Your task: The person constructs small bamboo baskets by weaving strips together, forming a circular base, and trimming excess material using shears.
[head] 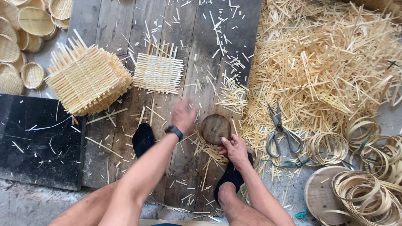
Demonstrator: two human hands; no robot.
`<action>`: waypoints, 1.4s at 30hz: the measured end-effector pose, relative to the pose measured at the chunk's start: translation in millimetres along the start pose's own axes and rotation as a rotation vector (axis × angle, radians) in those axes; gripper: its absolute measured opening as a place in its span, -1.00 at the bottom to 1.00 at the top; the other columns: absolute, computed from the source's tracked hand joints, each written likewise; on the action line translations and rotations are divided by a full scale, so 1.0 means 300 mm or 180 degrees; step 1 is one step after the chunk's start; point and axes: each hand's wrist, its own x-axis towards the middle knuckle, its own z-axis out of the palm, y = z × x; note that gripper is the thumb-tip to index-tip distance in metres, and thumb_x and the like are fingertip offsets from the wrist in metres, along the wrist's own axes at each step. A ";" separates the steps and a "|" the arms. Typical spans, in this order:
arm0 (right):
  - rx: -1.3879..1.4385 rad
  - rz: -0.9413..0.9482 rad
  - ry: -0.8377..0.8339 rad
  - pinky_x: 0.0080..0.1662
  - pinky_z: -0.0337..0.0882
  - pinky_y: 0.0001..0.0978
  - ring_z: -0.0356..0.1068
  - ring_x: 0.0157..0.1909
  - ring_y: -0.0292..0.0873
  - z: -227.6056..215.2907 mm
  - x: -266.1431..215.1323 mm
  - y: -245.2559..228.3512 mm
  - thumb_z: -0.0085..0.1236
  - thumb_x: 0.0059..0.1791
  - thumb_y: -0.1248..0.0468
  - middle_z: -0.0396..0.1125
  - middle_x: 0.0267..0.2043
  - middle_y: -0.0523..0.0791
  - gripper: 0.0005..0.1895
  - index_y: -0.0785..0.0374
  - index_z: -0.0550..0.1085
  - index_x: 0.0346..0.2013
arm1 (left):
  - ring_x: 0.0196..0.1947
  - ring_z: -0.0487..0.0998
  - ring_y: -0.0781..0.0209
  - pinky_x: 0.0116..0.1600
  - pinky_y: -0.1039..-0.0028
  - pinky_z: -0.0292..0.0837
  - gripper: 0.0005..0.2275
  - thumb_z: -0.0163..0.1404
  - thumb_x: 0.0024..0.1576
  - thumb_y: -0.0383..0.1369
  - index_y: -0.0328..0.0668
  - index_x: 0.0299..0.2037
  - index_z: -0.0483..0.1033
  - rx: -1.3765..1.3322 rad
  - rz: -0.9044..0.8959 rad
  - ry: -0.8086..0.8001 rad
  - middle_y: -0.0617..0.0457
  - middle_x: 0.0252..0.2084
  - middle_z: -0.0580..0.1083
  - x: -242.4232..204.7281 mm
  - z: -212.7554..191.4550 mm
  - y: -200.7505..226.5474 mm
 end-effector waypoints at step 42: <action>-0.0580 -0.0505 0.0456 0.02 0.53 -0.40 0.52 -0.07 -0.25 -0.073 0.029 -0.117 0.37 -0.10 0.33 0.54 -0.05 -0.05 -0.56 0.35 0.49 0.05 | -0.33 0.65 0.26 -0.20 0.44 0.64 -0.65 0.33 -0.09 -0.55 -0.47 -0.10 0.55 -0.2767 -0.1652 -0.1534 -0.09 -0.22 0.63 -0.124 0.018 -0.060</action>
